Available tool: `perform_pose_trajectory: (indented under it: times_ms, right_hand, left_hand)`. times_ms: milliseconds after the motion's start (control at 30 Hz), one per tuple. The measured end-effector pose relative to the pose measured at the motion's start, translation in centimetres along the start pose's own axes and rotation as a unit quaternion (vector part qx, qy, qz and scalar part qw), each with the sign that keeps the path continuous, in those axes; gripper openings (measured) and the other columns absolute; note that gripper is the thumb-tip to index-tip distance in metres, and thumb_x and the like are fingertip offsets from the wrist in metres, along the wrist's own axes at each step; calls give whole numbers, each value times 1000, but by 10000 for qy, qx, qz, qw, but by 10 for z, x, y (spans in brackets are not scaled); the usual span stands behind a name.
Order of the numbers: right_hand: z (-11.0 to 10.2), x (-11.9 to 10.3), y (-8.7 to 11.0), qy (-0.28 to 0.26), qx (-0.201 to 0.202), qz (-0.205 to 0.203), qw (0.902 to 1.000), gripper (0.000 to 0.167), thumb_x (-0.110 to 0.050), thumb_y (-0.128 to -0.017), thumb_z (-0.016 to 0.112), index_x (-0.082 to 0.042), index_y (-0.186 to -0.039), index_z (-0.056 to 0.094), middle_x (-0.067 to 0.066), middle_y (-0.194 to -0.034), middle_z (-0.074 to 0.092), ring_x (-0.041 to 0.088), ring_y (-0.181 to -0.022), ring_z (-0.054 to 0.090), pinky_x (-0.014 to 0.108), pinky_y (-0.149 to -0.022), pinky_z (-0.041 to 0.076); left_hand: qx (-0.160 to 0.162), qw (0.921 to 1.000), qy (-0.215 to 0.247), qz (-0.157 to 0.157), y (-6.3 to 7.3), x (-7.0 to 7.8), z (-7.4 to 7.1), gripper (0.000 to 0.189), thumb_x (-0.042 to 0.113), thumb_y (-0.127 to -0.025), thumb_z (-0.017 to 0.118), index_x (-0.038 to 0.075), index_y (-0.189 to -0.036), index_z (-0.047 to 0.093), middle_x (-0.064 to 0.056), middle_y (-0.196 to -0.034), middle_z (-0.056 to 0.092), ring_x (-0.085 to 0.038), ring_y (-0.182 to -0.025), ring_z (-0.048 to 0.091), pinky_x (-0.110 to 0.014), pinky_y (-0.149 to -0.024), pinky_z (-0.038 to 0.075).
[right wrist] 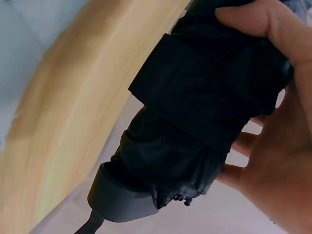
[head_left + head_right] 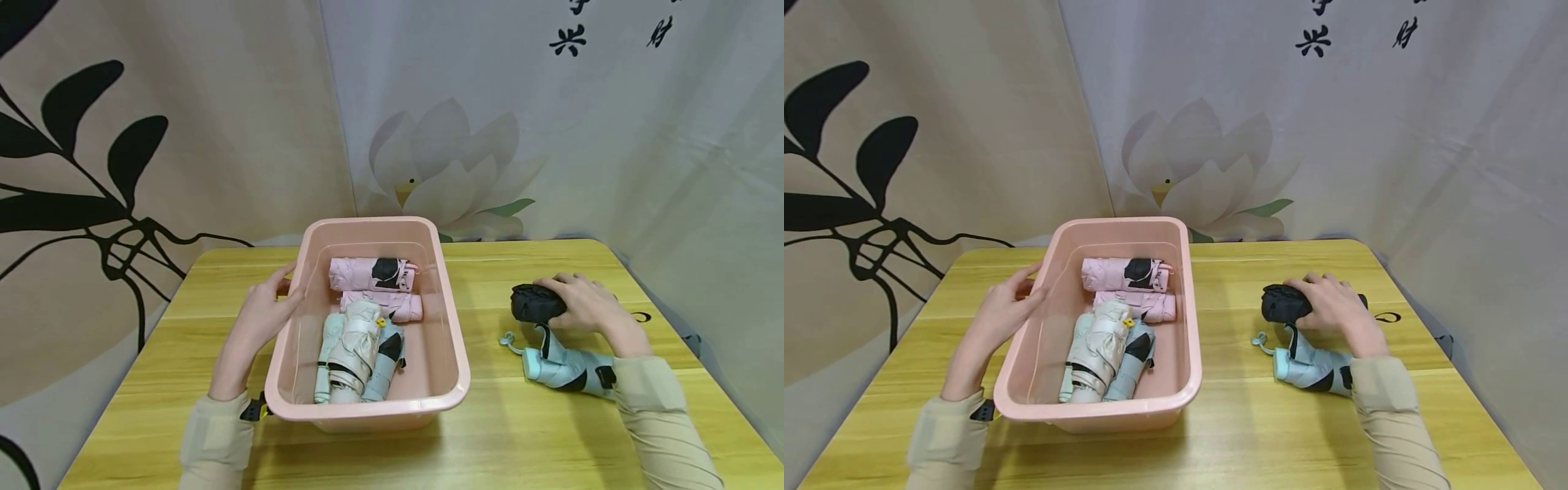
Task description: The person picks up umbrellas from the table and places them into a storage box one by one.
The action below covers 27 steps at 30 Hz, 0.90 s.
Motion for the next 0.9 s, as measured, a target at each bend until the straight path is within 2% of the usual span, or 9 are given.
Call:
perform_pose_trajectory:
  times_ms: [333,600,900]
  right_hand:
    - [-16,-6,0,103,136,-109,9998,71,-25,-71,77,-12,-136,50,22,-125,56,45,-111,50,67,-84,43]
    - [-27,-15,-1,168,149,-142,9996,72,-25,-72,79,-11,-136,50,24,-127,55,47,-115,48,70,-90,40]
    - [-40,-23,-1,256,268,-248,9990,71,-25,-72,79,-11,-135,51,23,-125,56,46,-112,50,67,-87,43]
  left_hand:
    - [-66,9999,110,-14,1,1,1,59,27,-96,47,3,-147,32,-29,-118,62,-38,-100,66,-39,-72,60]
    - [-76,9999,42,-75,0,-1,1,59,28,-96,47,3,-147,32,-28,-118,62,-38,-100,65,-39,-73,60]
    - [-57,9999,-26,-86,-1,-1,1,59,28,-96,47,4,-147,33,-28,-118,62,-37,-101,65,-40,-74,59]
Point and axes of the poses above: each hand's wrist, its own y-axis away from the middle knuckle, its own z-axis out of the palm, x = y × z, the point moved 7 cm from there along -y, towards the middle knuckle
